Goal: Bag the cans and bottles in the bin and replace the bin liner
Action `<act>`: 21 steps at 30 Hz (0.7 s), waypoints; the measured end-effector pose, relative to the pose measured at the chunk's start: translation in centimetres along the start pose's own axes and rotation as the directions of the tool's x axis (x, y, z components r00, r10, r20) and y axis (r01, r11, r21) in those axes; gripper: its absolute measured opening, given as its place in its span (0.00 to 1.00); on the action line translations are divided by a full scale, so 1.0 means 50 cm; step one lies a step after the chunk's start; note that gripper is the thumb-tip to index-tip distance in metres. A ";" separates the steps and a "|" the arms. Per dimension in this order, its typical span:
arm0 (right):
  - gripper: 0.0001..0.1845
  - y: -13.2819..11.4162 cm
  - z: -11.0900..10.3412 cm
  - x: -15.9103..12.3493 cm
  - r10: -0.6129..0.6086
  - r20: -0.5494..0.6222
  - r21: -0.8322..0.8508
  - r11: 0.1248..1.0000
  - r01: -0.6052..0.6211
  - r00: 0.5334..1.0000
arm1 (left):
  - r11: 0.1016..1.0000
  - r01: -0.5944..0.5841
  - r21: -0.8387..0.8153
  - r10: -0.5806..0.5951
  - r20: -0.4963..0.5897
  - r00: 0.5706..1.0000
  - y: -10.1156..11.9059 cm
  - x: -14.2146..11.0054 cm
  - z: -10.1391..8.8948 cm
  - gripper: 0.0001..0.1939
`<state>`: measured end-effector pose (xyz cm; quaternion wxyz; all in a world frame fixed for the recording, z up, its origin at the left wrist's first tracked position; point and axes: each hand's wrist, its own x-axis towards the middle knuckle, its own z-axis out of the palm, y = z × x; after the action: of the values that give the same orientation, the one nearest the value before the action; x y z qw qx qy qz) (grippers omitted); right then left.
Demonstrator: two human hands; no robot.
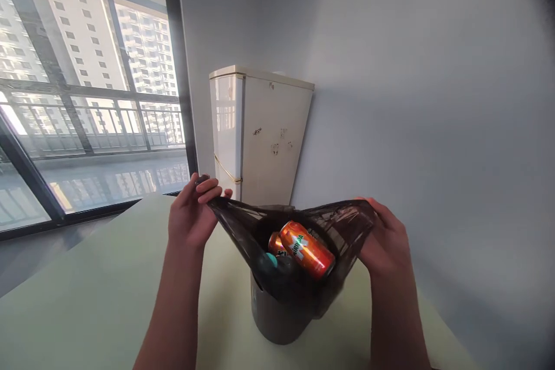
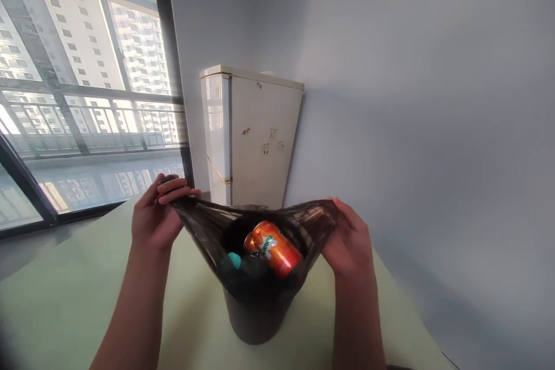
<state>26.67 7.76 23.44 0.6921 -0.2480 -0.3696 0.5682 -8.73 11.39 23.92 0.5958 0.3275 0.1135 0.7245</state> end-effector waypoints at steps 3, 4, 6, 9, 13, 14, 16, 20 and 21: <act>0.07 -0.003 0.000 -0.009 -0.076 -0.055 0.096 0.992 0.081 0.996 | 0.985 -0.171 0.019 0.170 0.022 0.985 0.008 0.004 -0.016 0.07; 0.06 -0.004 -0.005 -0.011 -0.121 -0.088 0.108 0.986 0.130 0.989 | 0.975 -0.222 0.009 0.222 0.019 0.975 0.011 0.003 -0.021 0.07; 0.06 -0.009 -0.017 -0.012 -0.186 -0.148 0.094 0.975 0.201 0.971 | 0.950 -0.313 -0.016 0.313 0.012 0.950 0.015 0.000 -0.024 0.11; 0.11 -0.013 -0.022 -0.008 -0.276 -0.269 0.031 0.955 0.295 0.923 | 0.910 -0.413 -0.023 0.413 -0.014 0.911 0.010 -0.008 -0.007 0.13; 0.16 0.001 0.014 -0.007 -0.336 -0.293 0.014 0.935 0.355 0.895 | 0.924 -0.380 -0.046 0.381 0.030 0.924 -0.020 -0.028 0.044 0.14; 0.17 0.006 0.026 -0.011 -0.304 -0.242 0.023 0.948 0.319 0.921 | 0.942 -0.335 -0.010 0.334 0.077 0.939 -0.030 -0.035 0.057 0.13; 0.19 0.013 0.050 -0.024 -0.209 -0.112 0.004 0.977 0.211 0.971 | 0.958 -0.246 0.148 0.215 0.198 0.956 -0.050 -0.053 0.077 0.10; 0.24 0.011 0.077 -0.060 -0.065 0.133 -0.133 0.988 0.083 0.989 | 0.856 -0.153 0.494 -0.047 0.368 0.928 -0.079 -0.089 0.099 0.06; 0.23 0.008 0.080 -0.067 -0.041 0.188 -0.164 0.984 0.073 0.981 | 0.831 -0.138 0.539 -0.101 0.390 0.915 -0.083 -0.096 0.104 0.08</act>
<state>22.98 4.28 24.77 0.6473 -0.2420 -0.4863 0.5348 -1.92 6.82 23.91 0.4779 0.6290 0.1907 0.5827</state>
